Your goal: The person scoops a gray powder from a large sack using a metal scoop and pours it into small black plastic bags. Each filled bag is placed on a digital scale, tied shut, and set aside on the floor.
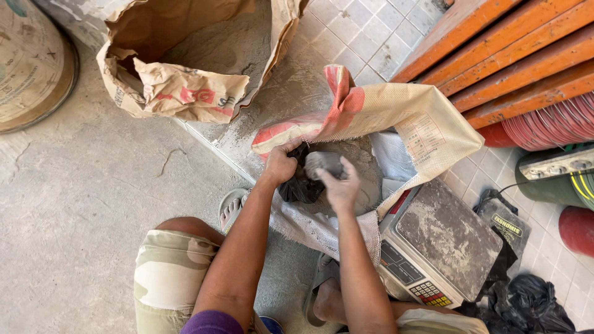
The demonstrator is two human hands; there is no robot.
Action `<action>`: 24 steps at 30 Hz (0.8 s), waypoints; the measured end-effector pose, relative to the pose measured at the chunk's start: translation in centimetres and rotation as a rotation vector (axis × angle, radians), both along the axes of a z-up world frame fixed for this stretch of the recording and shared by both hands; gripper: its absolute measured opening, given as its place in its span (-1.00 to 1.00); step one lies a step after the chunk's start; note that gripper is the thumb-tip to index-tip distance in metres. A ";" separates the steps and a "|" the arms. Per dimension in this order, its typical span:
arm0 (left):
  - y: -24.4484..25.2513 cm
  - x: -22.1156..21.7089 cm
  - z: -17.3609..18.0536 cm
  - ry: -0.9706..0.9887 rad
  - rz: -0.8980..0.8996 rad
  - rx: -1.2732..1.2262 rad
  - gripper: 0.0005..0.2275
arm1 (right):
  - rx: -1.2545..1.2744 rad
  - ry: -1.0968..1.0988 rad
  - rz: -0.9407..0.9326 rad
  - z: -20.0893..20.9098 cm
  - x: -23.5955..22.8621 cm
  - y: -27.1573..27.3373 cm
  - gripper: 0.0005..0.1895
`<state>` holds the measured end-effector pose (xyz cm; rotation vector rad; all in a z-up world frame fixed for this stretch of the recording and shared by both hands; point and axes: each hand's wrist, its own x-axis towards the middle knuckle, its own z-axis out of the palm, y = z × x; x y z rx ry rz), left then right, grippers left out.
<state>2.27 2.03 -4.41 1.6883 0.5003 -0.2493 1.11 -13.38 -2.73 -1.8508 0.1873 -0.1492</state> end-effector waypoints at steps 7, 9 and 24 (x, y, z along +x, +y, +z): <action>1.2 0.1 -1.0 0.031 0.073 -0.006 -0.48 | -0.640 -0.719 0.267 -3.9 -0.9 2.6 -0.25; 1.4 -0.1 -0.9 0.044 0.081 0.013 -0.49 | -0.754 -1.084 0.264 -3.1 -0.9 3.2 -0.46; 1.2 -0.6 1.3 0.041 0.022 0.104 -0.52 | -1.024 -0.128 -0.179 -6.4 -0.1 -5.4 -0.61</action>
